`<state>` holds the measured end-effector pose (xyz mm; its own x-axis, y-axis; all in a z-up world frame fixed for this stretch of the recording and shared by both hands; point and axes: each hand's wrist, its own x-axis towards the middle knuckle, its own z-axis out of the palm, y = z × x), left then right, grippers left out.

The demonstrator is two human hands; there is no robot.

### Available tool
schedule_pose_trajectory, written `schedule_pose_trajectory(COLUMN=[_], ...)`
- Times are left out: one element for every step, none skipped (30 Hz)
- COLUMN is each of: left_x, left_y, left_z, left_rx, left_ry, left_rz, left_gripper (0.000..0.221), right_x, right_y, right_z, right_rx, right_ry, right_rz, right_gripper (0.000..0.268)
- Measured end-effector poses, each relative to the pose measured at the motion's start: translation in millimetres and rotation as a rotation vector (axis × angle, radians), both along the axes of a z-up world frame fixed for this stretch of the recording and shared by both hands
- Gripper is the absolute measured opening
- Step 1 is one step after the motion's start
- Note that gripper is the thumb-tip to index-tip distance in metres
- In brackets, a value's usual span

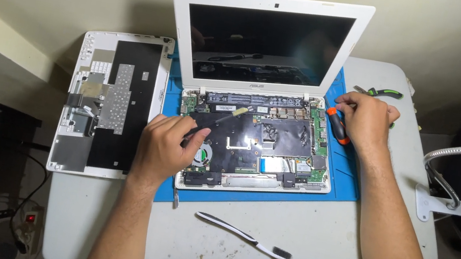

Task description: Repairing a laptop by removing internal components, unscrewing parts, and cleaning the motherboard with a brush.

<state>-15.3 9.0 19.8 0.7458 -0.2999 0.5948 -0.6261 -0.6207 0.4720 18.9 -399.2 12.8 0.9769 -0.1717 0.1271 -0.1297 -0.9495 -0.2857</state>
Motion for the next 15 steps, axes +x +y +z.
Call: schedule_pose_trajectory(left_x=[2.0,3.8,5.3,5.4,5.6,3.2,2.9,3.6,4.3,3.8,3.3,4.8,4.5,4.5,4.8], left_y=[4.4,9.0,13.8,18.9,23.7,27.3,27.8,27.8,27.7,26.7,25.5,23.9,24.4,23.6,22.3], left_z=[-4.0,-7.8,-11.3,-13.1,-15.0,-18.1,-13.9,-9.9,-5.9,-4.3,-2.6,-0.4,-0.6,-1.3,-2.1], left_rx=[0.004,-0.049,-0.102,-0.098,-0.155,-0.212,-0.209,-0.254,-0.300,-0.298,-0.325,-0.352,-0.350,-0.352,-0.353], left_ry=[0.001,-0.081,-0.165,-0.171,-0.169,-0.160,-0.159,-0.135,-0.111,-0.110,-0.090,-0.071,-0.073,-0.055,-0.036], left_rz=[0.007,0.057,0.107,0.115,0.215,0.311,0.316,0.366,0.416,0.421,0.424,0.422,0.422,0.416,0.409], left_gripper=[0.040,0.038,0.036,0.036,0.035,0.034,0.034,0.027,0.022,0.022,0.020,0.018,0.018,0.018,0.018], right_x=[-0.8,-1.2,-1.6,-0.7,0.4,-2.6,-3.3,-3.5,-3.7,-5.7,-7.6,-9.3,-8.9,-10.3,-11.5], right_y=[-0.7,-1.1,-1.4,-0.7,-0.2,-1.0,-0.8,-1.1,-1.5,1.1,3.5,5.4,7.4,8.1,8.2], right_z=[-2.4,-4.3,-6.0,-5.7,-5.4,-6.2,-5.4,-4.2,-3.0,-0.3,2.5,5.6,6.0,6.4,6.6], right_rx=[0.004,-0.012,-0.029,-0.025,-0.011,0.003,0.005,0.028,0.051,0.053,0.082,0.112,0.115,0.125,0.136], right_ry=[0.001,-0.015,-0.031,-0.037,-0.050,-0.054,-0.052,-0.059,-0.066,-0.064,-0.081,-0.100,-0.101,-0.114,-0.126], right_rz=[0.007,0.008,0.009,0.018,0.017,0.012,0.017,0.018,0.019,0.023,0.012,-0.002,-0.001,-0.010,-0.019], right_gripper=[0.010,0.011,0.012,0.012,0.016,0.020,0.020,0.022,0.024,0.024,0.024,0.025,0.025,0.025,0.025])
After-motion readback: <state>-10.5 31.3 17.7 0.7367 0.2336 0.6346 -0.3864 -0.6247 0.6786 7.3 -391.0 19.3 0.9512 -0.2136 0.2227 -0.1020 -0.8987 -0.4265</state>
